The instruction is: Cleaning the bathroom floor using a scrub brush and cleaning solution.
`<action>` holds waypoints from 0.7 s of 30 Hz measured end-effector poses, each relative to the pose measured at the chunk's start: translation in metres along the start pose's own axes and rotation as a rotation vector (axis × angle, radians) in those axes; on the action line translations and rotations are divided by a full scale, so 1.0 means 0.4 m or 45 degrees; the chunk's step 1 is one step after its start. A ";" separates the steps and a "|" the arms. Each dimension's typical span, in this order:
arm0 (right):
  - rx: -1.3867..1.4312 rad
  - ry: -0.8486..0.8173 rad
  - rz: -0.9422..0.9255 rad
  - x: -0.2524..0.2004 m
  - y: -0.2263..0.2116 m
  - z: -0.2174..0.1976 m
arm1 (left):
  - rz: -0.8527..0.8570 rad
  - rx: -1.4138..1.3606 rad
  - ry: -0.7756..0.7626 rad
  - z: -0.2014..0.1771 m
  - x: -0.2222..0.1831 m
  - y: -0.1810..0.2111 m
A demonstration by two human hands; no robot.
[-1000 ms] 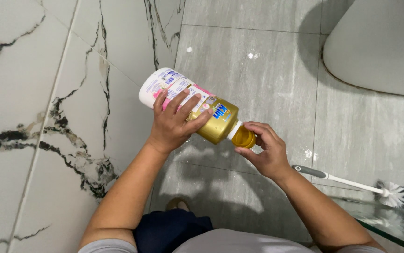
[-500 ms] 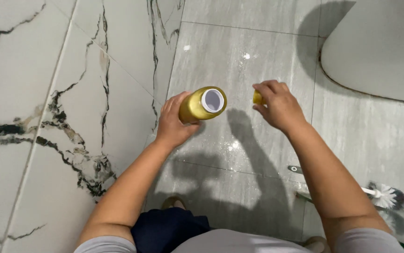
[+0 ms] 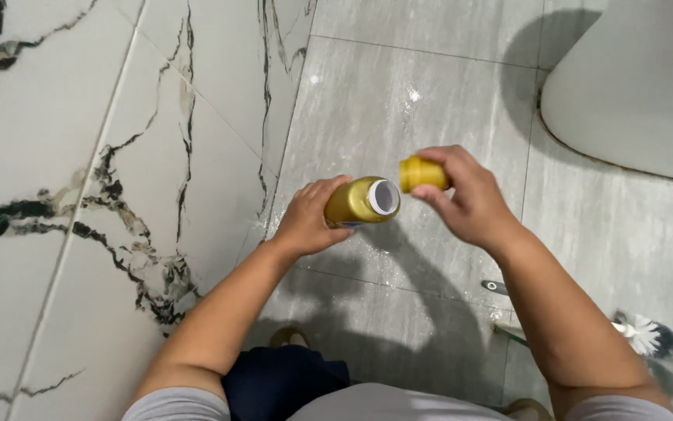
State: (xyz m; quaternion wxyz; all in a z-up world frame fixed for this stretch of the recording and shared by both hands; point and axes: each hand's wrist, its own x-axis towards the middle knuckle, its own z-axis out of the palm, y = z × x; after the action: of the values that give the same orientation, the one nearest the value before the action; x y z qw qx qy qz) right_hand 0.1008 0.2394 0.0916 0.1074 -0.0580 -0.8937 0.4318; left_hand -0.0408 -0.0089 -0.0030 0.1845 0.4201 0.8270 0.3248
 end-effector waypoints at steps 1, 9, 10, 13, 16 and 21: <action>0.002 -0.003 0.000 0.003 -0.010 0.006 | -0.003 0.000 0.000 -0.003 0.001 0.003; -0.468 -0.268 -0.483 -0.032 -0.021 0.038 | 0.164 -0.030 -0.108 -0.023 0.014 0.015; -0.471 -0.268 -0.482 -0.039 -0.002 0.065 | 0.166 -0.032 -0.108 -0.024 0.016 0.024; -0.608 -0.184 0.198 -0.043 0.002 0.095 | 0.130 0.043 -0.077 -0.027 0.020 0.047; -0.594 -0.540 0.528 -0.022 -0.041 0.050 | 0.203 0.204 -0.083 -0.034 0.032 0.057; -0.347 -0.385 0.519 -0.054 0.008 0.064 | 0.183 0.136 -0.113 -0.009 0.039 0.049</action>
State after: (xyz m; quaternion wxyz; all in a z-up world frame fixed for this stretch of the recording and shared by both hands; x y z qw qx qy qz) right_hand 0.1157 0.2177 0.0705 -0.1247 -0.1854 -0.9192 0.3242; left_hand -0.0408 0.0111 0.0126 0.1747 0.5017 0.8018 0.2739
